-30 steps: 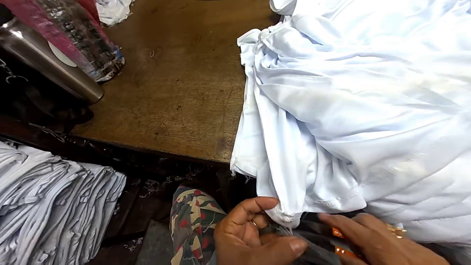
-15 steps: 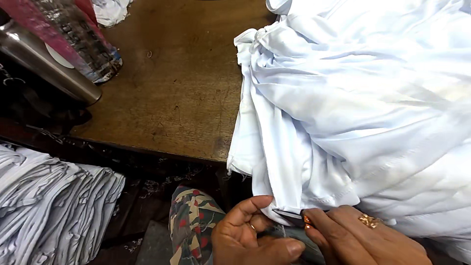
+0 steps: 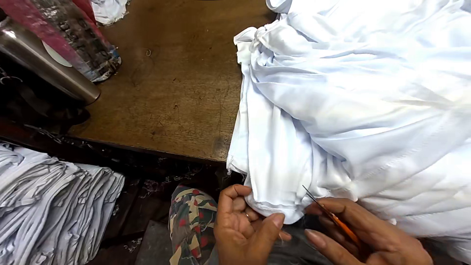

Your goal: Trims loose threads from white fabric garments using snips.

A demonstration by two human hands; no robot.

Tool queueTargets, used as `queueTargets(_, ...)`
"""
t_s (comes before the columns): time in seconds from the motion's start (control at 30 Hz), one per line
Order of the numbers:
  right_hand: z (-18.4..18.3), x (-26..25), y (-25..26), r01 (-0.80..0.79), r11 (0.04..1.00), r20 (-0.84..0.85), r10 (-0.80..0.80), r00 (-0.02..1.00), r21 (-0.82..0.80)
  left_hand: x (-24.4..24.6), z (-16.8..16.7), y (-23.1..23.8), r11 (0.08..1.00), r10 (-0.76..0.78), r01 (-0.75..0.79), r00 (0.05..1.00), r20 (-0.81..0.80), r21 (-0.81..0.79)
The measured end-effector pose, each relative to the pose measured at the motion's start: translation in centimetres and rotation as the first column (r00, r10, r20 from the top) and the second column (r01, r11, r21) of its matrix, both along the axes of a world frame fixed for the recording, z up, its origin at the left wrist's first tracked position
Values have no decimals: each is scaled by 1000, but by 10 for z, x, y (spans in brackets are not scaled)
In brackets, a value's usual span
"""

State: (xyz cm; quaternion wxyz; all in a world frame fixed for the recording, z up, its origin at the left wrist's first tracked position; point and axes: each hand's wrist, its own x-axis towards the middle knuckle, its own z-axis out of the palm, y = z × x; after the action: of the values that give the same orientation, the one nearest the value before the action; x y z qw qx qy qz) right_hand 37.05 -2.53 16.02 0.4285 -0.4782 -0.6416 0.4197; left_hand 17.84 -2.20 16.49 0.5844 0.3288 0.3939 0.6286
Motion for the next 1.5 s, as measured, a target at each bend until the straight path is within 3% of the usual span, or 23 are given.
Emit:
queueTargets(0.13, 0, -1, 0, 31, 999, -72, -32, 997, -8, -5, -4, -2, 996, -55, 58, 998, -40, 63)
queueTargets(0.3, 3, 9, 2, 127, 985, -163, -145, 976, -116, -12, -13, 4, 987, 27, -12, 995, -92, 160)
queueTargets(0.43, 3, 4, 0, 34, 996, -78, -41, 996, -88, 4, -16, 10, 985, 68, -40, 984, -165, 167)
queueTargets(0.53, -1, -3, -1, 53, 997, -43, -56, 998, -61, 11, -22, 15, 982, 107, -75, 977, -186, 171)
queueTargets(0.7, 0, -1, 2, 66, 995, -92, -73, 993, -69, 1, -18, 13, 981, 111, -59, 951, -290, 183)
queueTargets(0.97, -5, -20, 14, 16, 990, -200, -45, 979, -142, -2, -14, 6, 898, 227, -25, 882, -412, 440)
queueTargets(1.07, -7, -22, 16, 13, 994, -302, -45, 952, -107, -7, -20, 6, 896, 146, 43, 912, -384, 443)
queueTargets(1.13, -11, -15, 13, -32, 999, -222, 37, 974, 24, -9, -20, 6, 941, 47, 43, 965, -256, 336)
queueTargets(1.23, -9, -6, 8, -133, 969, 33, 129, 991, 209, -5, -11, 7, 987, 8, 6, 996, -85, 161)
queueTargets(1.37, 4, -10, 0, -236, 917, 294, 141, 945, 321, 4, -2, 9, 996, 13, -8, 998, -60, 90)
queueTargets(1.5, 9, -9, -3, -279, 908, 342, 166, 925, 314, 4, 0, 9, 997, 23, -16, 996, -87, 79)
